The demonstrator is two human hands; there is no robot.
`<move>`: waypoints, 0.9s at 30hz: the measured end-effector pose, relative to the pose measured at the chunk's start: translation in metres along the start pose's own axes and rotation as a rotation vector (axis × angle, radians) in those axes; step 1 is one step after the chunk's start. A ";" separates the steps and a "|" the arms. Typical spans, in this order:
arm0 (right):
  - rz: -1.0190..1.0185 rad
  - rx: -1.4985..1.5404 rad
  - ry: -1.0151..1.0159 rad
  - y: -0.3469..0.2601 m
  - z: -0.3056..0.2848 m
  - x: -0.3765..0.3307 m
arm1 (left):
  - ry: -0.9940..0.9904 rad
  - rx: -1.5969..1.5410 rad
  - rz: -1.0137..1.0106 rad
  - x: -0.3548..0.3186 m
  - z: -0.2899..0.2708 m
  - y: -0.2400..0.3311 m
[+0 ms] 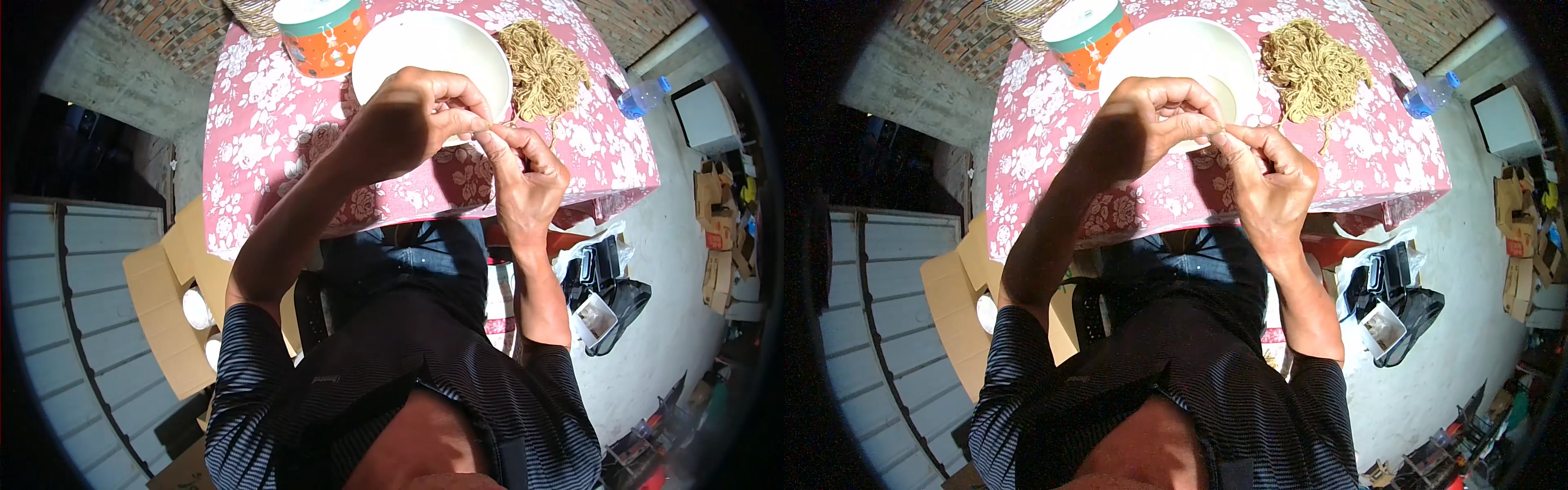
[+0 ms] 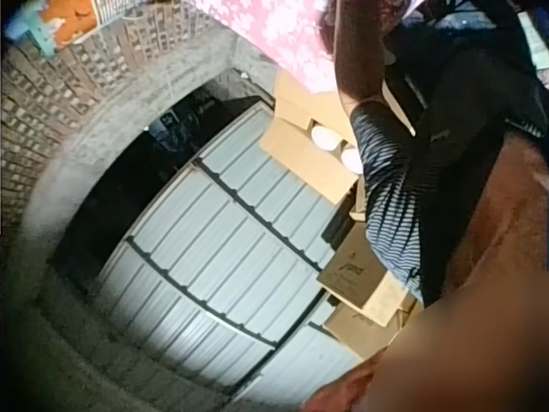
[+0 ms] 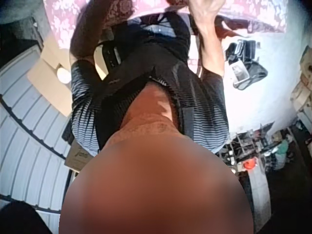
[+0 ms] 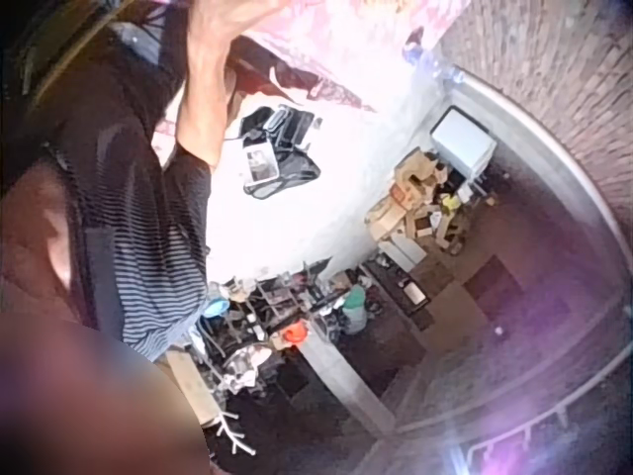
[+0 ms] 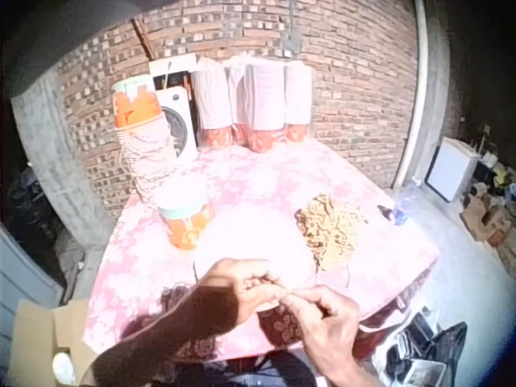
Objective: Tying string to paper cups and packing them into bags and cardboard boxes.
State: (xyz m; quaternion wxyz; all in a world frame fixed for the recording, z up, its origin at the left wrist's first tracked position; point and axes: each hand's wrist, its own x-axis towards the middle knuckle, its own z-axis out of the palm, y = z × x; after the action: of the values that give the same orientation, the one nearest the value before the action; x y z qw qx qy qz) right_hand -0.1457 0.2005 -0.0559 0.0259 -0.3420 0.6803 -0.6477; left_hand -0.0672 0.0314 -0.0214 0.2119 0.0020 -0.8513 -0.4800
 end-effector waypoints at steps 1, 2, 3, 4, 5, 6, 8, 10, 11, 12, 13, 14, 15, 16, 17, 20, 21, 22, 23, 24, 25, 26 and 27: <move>0.001 0.000 0.000 0.002 0.001 -0.001 | 0.000 0.000 -0.001 0.000 0.000 0.000; -0.063 -0.045 0.038 0.005 0.003 -0.001 | 0.006 -0.005 -0.003 -0.001 0.001 0.000; -0.127 -0.090 0.076 0.007 0.005 -0.002 | 0.012 -0.009 -0.006 0.000 0.000 0.001; -0.127 -0.090 0.077 0.008 0.007 -0.002 | 0.011 -0.009 -0.006 0.000 -0.001 0.001; -0.120 -0.077 0.093 0.008 0.008 -0.003 | -0.028 -0.046 -0.050 0.000 -0.002 0.001; -0.113 -0.063 0.108 0.009 0.009 -0.004 | -0.067 -0.083 -0.095 0.000 -0.003 0.002; -0.094 -0.025 0.099 0.013 0.011 -0.003 | -0.059 -0.109 -0.137 0.000 -0.005 0.003; -0.076 0.013 0.089 0.013 0.012 -0.002 | -0.050 -0.135 -0.178 0.001 -0.005 0.001; -0.008 0.085 0.064 0.012 0.011 -0.002 | -0.033 -0.162 -0.167 0.000 -0.004 -0.002; 0.062 0.157 0.040 0.012 0.010 -0.002 | -0.017 -0.189 -0.156 0.000 -0.003 -0.004; 0.063 0.158 0.040 0.013 0.010 -0.002 | -0.018 -0.189 -0.157 0.000 -0.002 -0.003; 0.059 0.165 0.029 0.013 0.009 -0.002 | 0.008 -0.223 -0.188 0.000 0.000 -0.002; 0.055 0.171 0.019 0.013 0.008 -0.002 | 0.033 -0.258 -0.218 0.000 0.001 -0.001; 0.056 0.170 0.020 0.013 0.007 -0.002 | 0.031 -0.259 -0.218 0.001 0.001 0.000; 0.070 0.204 -0.005 0.011 0.006 -0.002 | 0.036 -0.214 -0.184 0.001 0.001 0.001; 0.070 0.218 -0.052 0.009 0.004 -0.002 | 0.026 -0.045 -0.095 -0.002 -0.003 0.001; 0.056 0.195 -0.071 0.009 0.002 -0.001 | 0.010 0.078 -0.037 -0.002 -0.004 0.001; 0.056 0.194 -0.070 0.010 0.001 0.000 | 0.009 0.077 -0.036 -0.002 -0.005 0.002; 0.044 0.182 -0.073 0.013 0.000 0.001 | -0.014 0.130 0.031 -0.002 -0.006 0.002; 0.034 0.170 -0.079 0.015 -0.001 0.002 | -0.037 0.183 0.097 -0.002 -0.007 0.003; 0.035 0.170 -0.080 0.014 -0.002 0.003 | -0.036 0.182 0.096 -0.002 -0.007 0.004; 0.032 0.158 -0.100 0.013 -0.004 0.005 | -0.052 0.224 0.123 -0.001 -0.008 0.005; 0.030 0.147 -0.119 0.013 -0.005 0.006 | -0.067 0.265 0.150 -0.001 -0.009 0.006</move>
State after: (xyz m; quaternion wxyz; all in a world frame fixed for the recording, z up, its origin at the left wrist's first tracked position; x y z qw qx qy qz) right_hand -0.1577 0.2009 -0.0645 0.1009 -0.3670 0.6332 -0.6739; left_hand -0.0618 0.0270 -0.0128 0.2163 -0.0498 -0.9116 -0.3461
